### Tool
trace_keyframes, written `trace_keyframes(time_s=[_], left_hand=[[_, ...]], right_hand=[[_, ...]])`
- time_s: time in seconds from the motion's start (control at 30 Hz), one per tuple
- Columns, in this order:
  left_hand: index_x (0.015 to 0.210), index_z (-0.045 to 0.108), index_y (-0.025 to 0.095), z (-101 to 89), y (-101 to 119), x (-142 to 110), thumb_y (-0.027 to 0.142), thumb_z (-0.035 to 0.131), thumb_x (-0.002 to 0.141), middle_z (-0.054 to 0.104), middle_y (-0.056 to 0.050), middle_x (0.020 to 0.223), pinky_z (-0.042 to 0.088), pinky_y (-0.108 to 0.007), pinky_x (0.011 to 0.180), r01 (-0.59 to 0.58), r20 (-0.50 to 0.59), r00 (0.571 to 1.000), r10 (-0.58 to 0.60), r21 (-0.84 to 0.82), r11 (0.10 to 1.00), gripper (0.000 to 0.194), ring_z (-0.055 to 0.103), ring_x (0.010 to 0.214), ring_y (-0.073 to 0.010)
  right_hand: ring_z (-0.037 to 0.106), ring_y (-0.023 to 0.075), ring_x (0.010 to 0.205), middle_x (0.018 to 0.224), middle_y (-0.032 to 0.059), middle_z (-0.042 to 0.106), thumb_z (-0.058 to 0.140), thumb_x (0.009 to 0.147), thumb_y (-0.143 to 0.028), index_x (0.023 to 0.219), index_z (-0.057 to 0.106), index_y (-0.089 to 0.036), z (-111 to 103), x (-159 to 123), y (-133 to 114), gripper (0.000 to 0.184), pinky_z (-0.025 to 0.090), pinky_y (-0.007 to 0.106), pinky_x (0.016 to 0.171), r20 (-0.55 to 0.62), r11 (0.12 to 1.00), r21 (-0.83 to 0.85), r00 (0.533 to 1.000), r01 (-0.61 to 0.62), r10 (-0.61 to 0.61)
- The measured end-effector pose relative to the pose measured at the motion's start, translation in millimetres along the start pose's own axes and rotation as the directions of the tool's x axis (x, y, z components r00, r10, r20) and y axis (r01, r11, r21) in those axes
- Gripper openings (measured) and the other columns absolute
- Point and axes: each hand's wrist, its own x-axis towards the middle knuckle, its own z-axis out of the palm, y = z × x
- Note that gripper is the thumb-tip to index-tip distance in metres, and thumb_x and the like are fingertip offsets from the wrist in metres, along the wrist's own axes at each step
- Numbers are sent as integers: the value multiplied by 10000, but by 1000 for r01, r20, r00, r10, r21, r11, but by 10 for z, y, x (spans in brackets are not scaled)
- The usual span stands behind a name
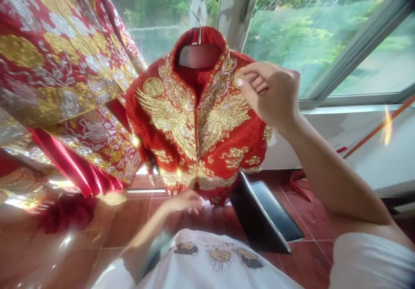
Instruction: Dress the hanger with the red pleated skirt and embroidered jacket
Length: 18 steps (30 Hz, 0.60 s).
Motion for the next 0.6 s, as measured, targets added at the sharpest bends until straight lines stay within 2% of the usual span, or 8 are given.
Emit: trace_keyframes(time_s=[0.1, 0.13, 0.17, 0.2, 0.23, 0.37, 0.47, 0.6], left_hand=[[857, 740, 266, -340, 1000, -246, 435, 732, 748, 708, -46, 966, 477, -402, 944, -447, -4, 889, 458, 207, 870, 201, 639, 941, -236], [952, 719, 293, -459, 1360, -271, 419, 684, 809, 672, -10, 1103, 372, -370, 1080, -579, -85, 778, 622, 286, 764, 194, 576, 1100, -205], [1015, 695, 274, -576, 1702, -263, 413, 621, 862, 647, -20, 1150, 321, -382, 1120, -681, -138, 474, 870, 570, 461, 220, 539, 1149, -202], [1113, 655, 251, -686, 2011, -226, 404, 600, 880, 600, -39, 1234, 227, -418, 1165, -565, -102, 247, 964, 793, 229, 284, 462, 1235, -219], [1208, 599, 224, -785, 2277, -170, 428, 634, 855, 547, -61, 1312, 165, -465, 1169, -389, -59, 162, 985, 913, 119, 409, 396, 1277, -253], [793, 571, 153, -1041, 2880, 32, 447, 585, 883, 528, -30, 791, 401, -427, 933, -140, -144, 353, 925, 969, 204, 307, 445, 775, -164], [546, 318, 183, -1105, 3006, 1, 376, 471, 950, 237, 21, 632, 414, -309, 789, -260, -113, 413, 904, 937, 235, 473, 220, 634, -80], [554, 277, 195, -1171, 3013, -66, 415, 415, 991, 201, 37, 590, 396, -309, 769, -378, -75, 576, 814, 858, 347, 507, 189, 619, -62]], right_hand=[[495, 212, 1185, 1306, 143, 559, 668, 834, -331, 1355, 529, -126, -44, 172, 288, 577, 342, 367, 1050, 1, 956, -261, 990, 136, -140], [451, 230, 1246, 1375, 147, 505, 680, 825, -367, 1418, 461, -130, -36, 229, 353, 675, 321, 377, 1067, 51, 951, -281, 992, 127, -118], [451, 227, 1247, 1391, 144, 492, 675, 828, -394, 1450, 418, -136, -23, 279, 401, 720, 331, 365, 1048, 99, 954, -281, 992, 105, -80], [490, 203, 1194, 1350, 133, 530, 652, 842, -413, 1445, 425, -138, -11, 321, 436, 700, 356, 334, 1001, 138, 960, -271, 990, 76, -39], [535, 160, 1099, 1258, 109, 595, 613, 865, -428, 1401, 481, -128, -5, 356, 460, 629, 377, 289, 929, 165, 965, -259, 986, 48, -5], [453, 5, 682, 813, 10, 634, 447, 897, -509, 879, 666, -9, -77, 464, 519, 546, 284, 223, 635, 174, 977, -211, 982, -31, 69], [270, -27, 562, 690, -27, 537, 417, 868, -535, 630, 515, -55, -163, 548, 611, 545, 197, 244, 572, 165, 991, -69, 979, -111, 121], [242, -37, 531, 675, -27, 495, 414, 859, -558, 642, 473, -74, -135, 632, 801, 533, 180, 244, 560, 183, 973, 94, 964, -211, 192]])
